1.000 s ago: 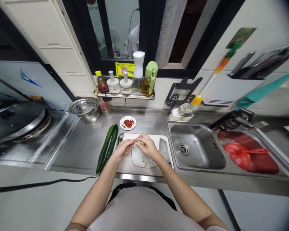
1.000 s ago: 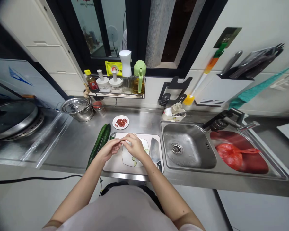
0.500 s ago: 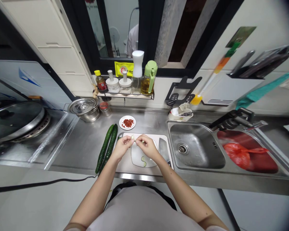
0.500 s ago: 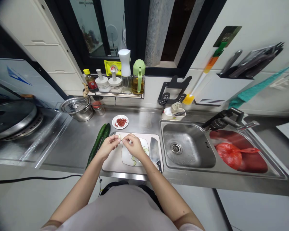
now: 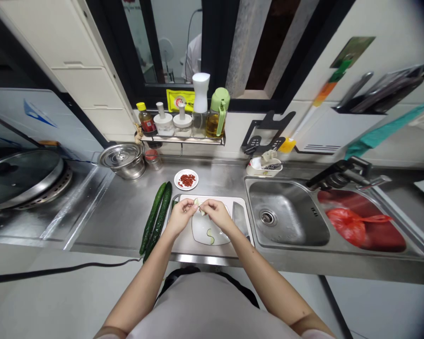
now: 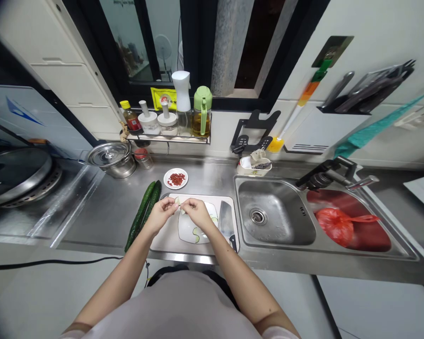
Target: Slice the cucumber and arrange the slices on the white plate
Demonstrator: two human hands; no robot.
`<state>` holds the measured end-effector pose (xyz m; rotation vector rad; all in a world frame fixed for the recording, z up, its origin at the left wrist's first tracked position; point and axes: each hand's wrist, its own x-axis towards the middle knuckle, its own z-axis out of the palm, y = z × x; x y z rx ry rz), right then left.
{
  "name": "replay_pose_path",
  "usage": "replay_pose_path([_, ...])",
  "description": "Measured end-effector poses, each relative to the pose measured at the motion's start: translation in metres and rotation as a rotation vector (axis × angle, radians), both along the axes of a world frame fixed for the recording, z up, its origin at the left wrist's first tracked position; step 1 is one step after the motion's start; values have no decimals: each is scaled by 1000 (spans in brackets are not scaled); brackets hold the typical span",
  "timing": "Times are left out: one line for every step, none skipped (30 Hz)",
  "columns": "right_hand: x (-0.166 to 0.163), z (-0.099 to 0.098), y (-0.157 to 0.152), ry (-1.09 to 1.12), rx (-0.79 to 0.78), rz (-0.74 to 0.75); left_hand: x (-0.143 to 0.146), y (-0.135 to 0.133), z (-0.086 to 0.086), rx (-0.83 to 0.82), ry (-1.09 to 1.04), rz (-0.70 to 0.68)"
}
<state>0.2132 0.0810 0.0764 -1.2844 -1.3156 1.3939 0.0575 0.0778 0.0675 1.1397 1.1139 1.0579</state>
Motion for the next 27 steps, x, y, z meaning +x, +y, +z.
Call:
replay_pose_path([0,0,0,-2,-7,0,0,0,-1,3,4,1])
replay_pose_path([0,0,0,-7,-13,3,0,1,-2,8,8,6])
replay_pose_path([0,-1,1,-12,-20,6,0,1,-4,13,12,10])
replay_pose_path([0,-1,1,-18,-28,10,0,1,-5,18,19,15])
replay_pose_path([0,-1,1,-24,-37,12,-1,2,-6,21,26,19])
replay_pose_path([0,-1,1,-28,-47,13,-1,2,-7,23,35,22])
replay_pose_path([0,-2,1,-29,-58,12,-1,3,-8,25,45,25])
replay_pose_path([0,-2,1,-28,-70,11,-1,3,-9,26,54,27])
replay_pose_path([1,-2,1,-25,-83,10,0,3,-9,27,60,27])
replay_pose_path([1,-2,1,-21,-97,10,0,3,-9,27,61,25])
replay_pose_path([1,-3,1,-15,-112,10,1,3,-9,25,56,22])
replay_pose_path([2,-3,1,-8,-128,10,2,3,-9,20,44,19])
replay_pose_path([2,-3,1,-2,-144,8,4,2,-9,12,29,17])
replay_pose_path([3,-4,1,3,-162,4,5,2,-9,1,10,19])
replay_pose_path([3,-5,1,4,-180,-1,7,1,-9,-9,-9,30])
replay_pose_path([4,-7,1,1,-199,-4,8,1,-10,-18,-27,44])
replay_pose_path([5,-8,0,-5,-219,-4,10,0,-11,-24,-42,60])
replay_pose_path([7,-10,0,-15,-239,-2,11,0,-13,-27,-56,72])
replay_pose_path([8,-12,0,-25,-257,5,11,-1,-15,-28,-66,78])
replay_pose_path([10,-14,0,-35,-274,12,12,-1,-17,-26,-68,78])
replay_pose_path([11,-16,0,-43,-287,19,12,-2,-19,-23,-60,72])
replay_pose_path([13,-18,0,-49,-296,25,12,-3,-22,-20,-41,59])
replay_pose_path([14,-21,0,-55,-301,26,13,-3,-24,-18,-14,46])
replay_pose_path([16,-23,0,-60,-303,27,13,-4,-27,-17,17,34])
replay_pose_path([17,-25,0,-67,-302,26,13,-5,-29,-16,47,27])
replay_pose_path([19,-27,0,-74,-299,25,14,-5,-31,-14,70,25])
replay_pose_path([20,-29,0,-80,-295,26,15,-6,-33,-12,86,29])
